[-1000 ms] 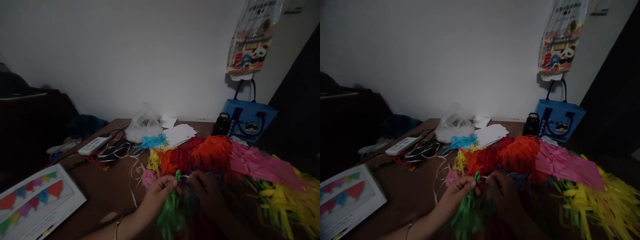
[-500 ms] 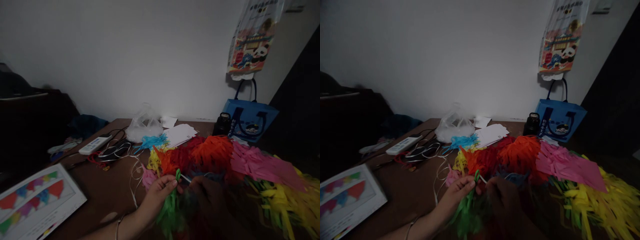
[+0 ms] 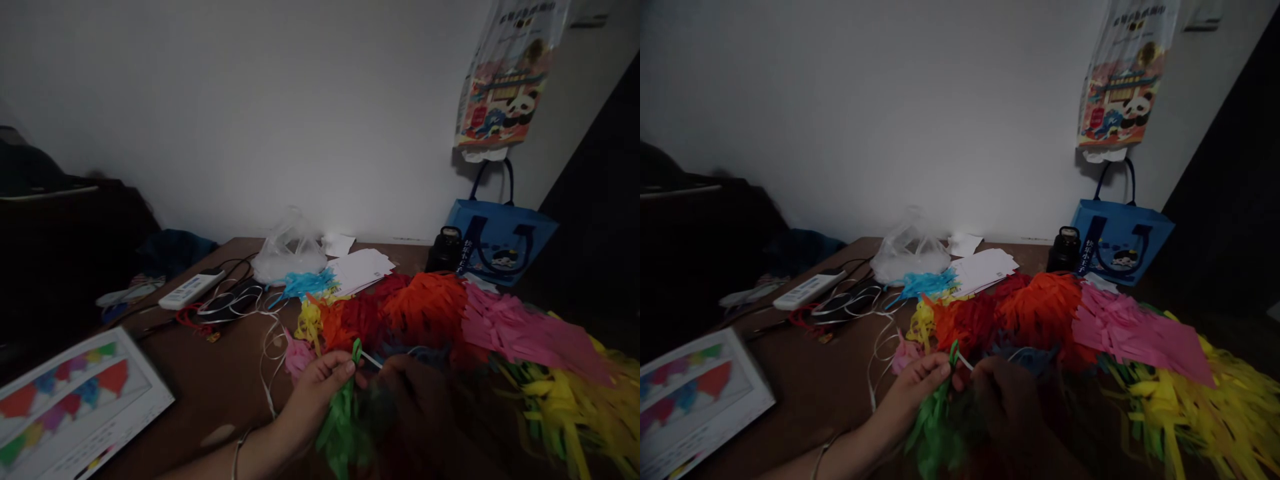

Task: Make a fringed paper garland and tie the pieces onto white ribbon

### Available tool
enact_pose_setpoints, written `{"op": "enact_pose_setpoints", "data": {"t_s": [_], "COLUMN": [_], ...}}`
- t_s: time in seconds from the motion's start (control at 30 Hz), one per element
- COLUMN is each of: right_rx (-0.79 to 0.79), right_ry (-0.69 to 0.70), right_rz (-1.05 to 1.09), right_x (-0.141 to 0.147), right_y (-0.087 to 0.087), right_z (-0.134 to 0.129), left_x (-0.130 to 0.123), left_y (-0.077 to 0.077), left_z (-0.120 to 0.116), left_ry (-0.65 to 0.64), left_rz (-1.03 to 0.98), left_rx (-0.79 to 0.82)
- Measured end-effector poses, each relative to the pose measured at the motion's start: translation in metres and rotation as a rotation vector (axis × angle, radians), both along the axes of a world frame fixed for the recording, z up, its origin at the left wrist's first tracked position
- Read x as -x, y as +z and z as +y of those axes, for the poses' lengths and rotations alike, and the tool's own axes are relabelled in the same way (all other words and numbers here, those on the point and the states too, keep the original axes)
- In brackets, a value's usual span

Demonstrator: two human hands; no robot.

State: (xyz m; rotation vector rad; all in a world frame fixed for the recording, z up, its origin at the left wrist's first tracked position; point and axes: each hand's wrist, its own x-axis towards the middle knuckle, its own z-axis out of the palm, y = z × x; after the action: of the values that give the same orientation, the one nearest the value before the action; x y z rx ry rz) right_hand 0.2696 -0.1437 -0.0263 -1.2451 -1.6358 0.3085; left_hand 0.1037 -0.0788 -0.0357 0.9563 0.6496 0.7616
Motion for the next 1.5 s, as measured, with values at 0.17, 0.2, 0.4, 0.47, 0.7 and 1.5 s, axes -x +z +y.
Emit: {"op": "enact_pose_setpoints", "data": {"t_s": [0.17,0.2,0.4,0.47,0.7,1.5], "right_rx": [0.008,0.044,0.250,0.233,0.240,0.269], "right_ry": [0.021,0.036,0.041,0.063,0.173,0.109], "right_rz": [0.011,0.026,0.097,0.070,0.012,0.287], "right_x": [0.004,0.005,0.009,0.010,0.010,-0.005], "right_y": [0.000,-0.001,-0.011,-0.011,-0.005,0.008], "right_z": [0.005,0.007,0.015,0.015,0.011,0.002], "left_x": [0.000,0.000,0.000,0.001,0.005,0.047], "left_y": [0.001,0.000,-0.002,-0.003,0.002,0.051], "left_z": [-0.001,-0.001,-0.005,-0.005,0.001,0.072], "left_ry": [-0.018,-0.028,0.043,0.050,0.140,0.016], "left_rz": [-0.022,-0.017,0.139,0.157,0.169,1.109], "left_rx": [-0.018,-0.046,-0.306,-0.368,-0.434,-1.248]}}
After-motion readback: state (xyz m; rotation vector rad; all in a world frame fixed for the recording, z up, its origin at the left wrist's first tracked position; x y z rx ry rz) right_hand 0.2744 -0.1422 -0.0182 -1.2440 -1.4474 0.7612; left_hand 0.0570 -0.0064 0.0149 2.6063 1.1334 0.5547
